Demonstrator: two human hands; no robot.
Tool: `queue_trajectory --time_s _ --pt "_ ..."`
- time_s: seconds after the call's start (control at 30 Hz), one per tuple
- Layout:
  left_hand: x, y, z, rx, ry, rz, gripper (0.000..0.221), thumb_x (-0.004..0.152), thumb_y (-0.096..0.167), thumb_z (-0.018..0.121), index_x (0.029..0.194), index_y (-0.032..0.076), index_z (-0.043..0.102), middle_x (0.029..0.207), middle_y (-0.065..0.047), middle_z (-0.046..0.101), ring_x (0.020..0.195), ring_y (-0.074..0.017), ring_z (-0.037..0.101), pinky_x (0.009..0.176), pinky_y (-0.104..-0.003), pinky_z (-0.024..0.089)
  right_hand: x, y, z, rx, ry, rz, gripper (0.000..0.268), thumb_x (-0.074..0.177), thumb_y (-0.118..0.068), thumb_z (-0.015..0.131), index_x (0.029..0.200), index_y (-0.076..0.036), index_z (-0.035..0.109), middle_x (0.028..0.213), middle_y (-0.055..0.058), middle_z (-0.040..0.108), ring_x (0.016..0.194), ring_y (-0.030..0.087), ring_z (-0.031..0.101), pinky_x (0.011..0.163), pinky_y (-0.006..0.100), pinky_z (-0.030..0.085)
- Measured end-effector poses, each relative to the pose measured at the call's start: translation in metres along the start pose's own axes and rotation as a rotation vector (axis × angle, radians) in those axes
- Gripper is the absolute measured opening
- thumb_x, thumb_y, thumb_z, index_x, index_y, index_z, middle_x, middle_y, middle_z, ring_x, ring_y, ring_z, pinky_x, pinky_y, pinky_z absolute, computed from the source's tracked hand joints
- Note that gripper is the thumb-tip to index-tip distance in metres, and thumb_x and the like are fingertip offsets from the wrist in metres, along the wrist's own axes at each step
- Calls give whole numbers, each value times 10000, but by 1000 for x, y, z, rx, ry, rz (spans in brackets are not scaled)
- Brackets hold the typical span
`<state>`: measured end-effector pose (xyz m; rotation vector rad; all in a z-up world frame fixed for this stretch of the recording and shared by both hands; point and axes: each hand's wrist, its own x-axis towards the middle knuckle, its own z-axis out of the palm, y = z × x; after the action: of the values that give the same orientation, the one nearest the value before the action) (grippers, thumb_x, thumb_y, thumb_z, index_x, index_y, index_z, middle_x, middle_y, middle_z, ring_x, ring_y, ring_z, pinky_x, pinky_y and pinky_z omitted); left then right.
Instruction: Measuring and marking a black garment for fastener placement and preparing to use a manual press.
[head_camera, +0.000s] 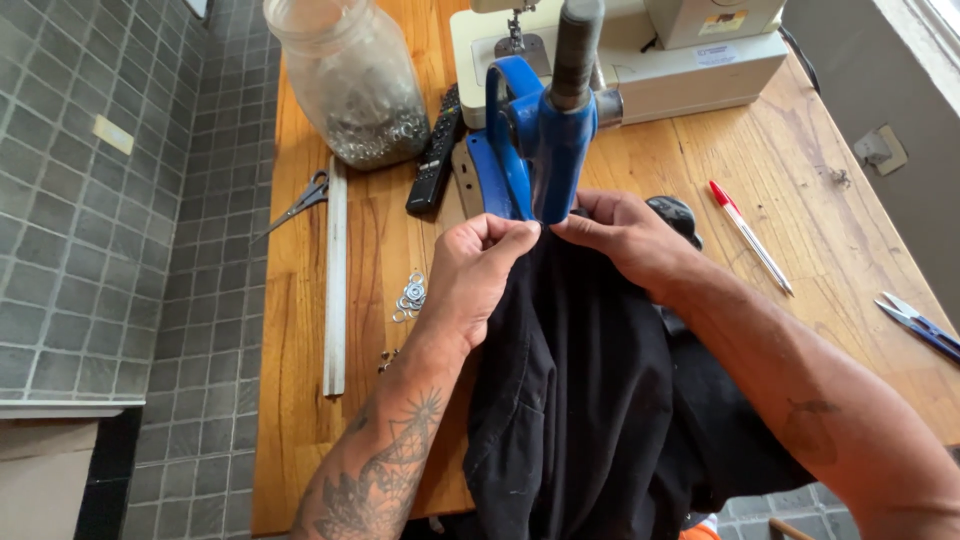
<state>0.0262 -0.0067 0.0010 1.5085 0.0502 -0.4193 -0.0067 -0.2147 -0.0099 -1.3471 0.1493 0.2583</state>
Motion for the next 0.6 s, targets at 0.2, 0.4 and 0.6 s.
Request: queue_trajectory --time_s 0.2,0.4,0.6 --pt "-1 -6 0 26 -18 52 153 964 220 875 965 69 853 943 -41 854 993 -132 790 1063 -294 648 1 12 -7 -19 9 -37 171 1101 -202 793 1159 -42 791 995 45 815 832 124 749 742 259 601" --pt "-2 -17 -5 170 -62 285 207 1054 195 821 1249 180 890 835 90 761 828 -28 662 933 -236 582 -2 3 -6 -153 90 -7 258 1115 -251 828 931 -127 696 767 -32 635 640 69 550 570 243 409" --pt "-10 -11 -6 207 -76 268 257 997 230 872 1226 126 925 832 122 630 660 -12 468 632 -193 439 0 1 -6 -273 156 -63 237 1106 -228 838 929 -137 710 762 -28 660 669 59 566 599 240 418"
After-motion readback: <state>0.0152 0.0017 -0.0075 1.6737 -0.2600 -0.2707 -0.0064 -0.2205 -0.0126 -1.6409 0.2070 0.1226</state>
